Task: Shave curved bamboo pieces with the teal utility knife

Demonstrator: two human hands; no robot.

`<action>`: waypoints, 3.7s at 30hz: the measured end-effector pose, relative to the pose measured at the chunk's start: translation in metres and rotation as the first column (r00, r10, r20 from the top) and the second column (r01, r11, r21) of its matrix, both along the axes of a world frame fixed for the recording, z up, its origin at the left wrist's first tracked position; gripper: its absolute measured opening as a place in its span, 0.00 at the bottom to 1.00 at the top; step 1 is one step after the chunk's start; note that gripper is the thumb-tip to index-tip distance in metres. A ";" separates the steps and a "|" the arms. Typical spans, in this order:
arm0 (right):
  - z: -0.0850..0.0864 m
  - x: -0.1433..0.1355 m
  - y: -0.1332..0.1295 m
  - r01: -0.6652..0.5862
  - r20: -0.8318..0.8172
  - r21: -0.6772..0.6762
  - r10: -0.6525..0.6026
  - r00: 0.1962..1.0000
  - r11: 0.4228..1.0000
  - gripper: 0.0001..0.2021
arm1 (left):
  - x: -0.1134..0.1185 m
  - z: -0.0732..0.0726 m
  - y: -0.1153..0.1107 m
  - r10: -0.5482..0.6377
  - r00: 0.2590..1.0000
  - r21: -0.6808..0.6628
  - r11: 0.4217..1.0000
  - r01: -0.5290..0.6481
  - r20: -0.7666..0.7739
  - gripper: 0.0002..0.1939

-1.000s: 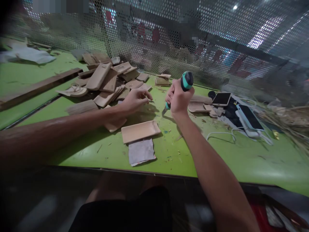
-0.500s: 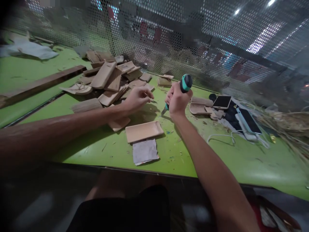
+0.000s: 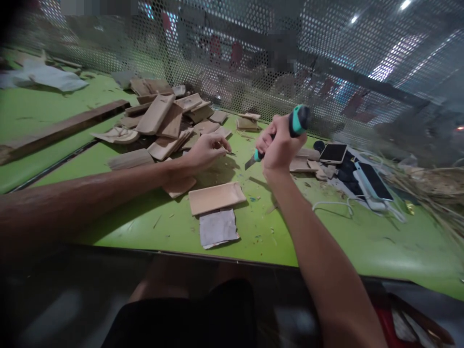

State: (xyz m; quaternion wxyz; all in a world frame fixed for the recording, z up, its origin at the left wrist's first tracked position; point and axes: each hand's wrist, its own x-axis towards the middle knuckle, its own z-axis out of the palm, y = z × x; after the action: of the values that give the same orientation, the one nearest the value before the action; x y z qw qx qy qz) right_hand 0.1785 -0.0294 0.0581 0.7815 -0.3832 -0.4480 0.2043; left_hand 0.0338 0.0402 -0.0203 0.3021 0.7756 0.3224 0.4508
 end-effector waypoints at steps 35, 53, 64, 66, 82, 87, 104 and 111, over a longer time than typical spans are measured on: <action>-0.029 -0.001 0.019 0.004 0.046 -0.045 -0.002 0.999 0.999 0.22 | -0.001 0.007 -0.008 -0.016 0.997 -0.022 1.000 0.014 -0.070 0.10; -0.039 0.009 0.023 0.034 0.201 -0.024 -0.029 0.979 0.999 0.22 | -0.001 0.006 -0.007 0.004 0.996 0.024 1.000 -0.002 -0.094 0.10; -0.020 0.007 0.012 -0.026 -0.003 -0.021 0.026 1.000 0.999 0.21 | 0.000 0.006 -0.006 -0.009 0.994 0.029 0.999 0.012 -0.105 0.10; -0.029 0.004 0.016 -0.048 0.011 -0.052 0.049 0.999 0.997 0.20 | -0.001 0.007 -0.006 -0.010 0.994 0.034 0.999 0.014 -0.106 0.10; -0.027 0.003 0.016 -0.019 0.078 -0.055 0.024 0.997 0.998 0.22 | -0.002 0.007 -0.007 -0.037 0.993 0.001 0.999 0.038 -0.116 0.09; -0.034 0.001 0.019 0.016 0.107 -0.069 -0.008 0.994 0.997 0.22 | -0.001 0.008 -0.010 -0.015 0.992 0.051 0.998 0.021 -0.129 0.09; -0.029 -0.020 0.007 -0.021 0.116 -0.035 0.025 0.993 0.999 0.19 | -0.001 0.010 -0.012 -0.016 0.992 0.049 0.999 0.022 -0.127 0.10; -0.027 -0.019 0.009 -0.001 0.089 0.000 0.001 0.996 1.000 0.19 | -0.002 0.010 -0.011 -0.014 0.992 0.061 0.998 0.021 -0.127 0.09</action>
State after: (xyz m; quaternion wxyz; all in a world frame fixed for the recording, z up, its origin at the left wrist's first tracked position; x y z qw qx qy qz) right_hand 0.1595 -0.0203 0.0310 0.7607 -0.3918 -0.4824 0.1874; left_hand 0.0317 0.0290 -0.0101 0.2608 0.8144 0.3198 0.4080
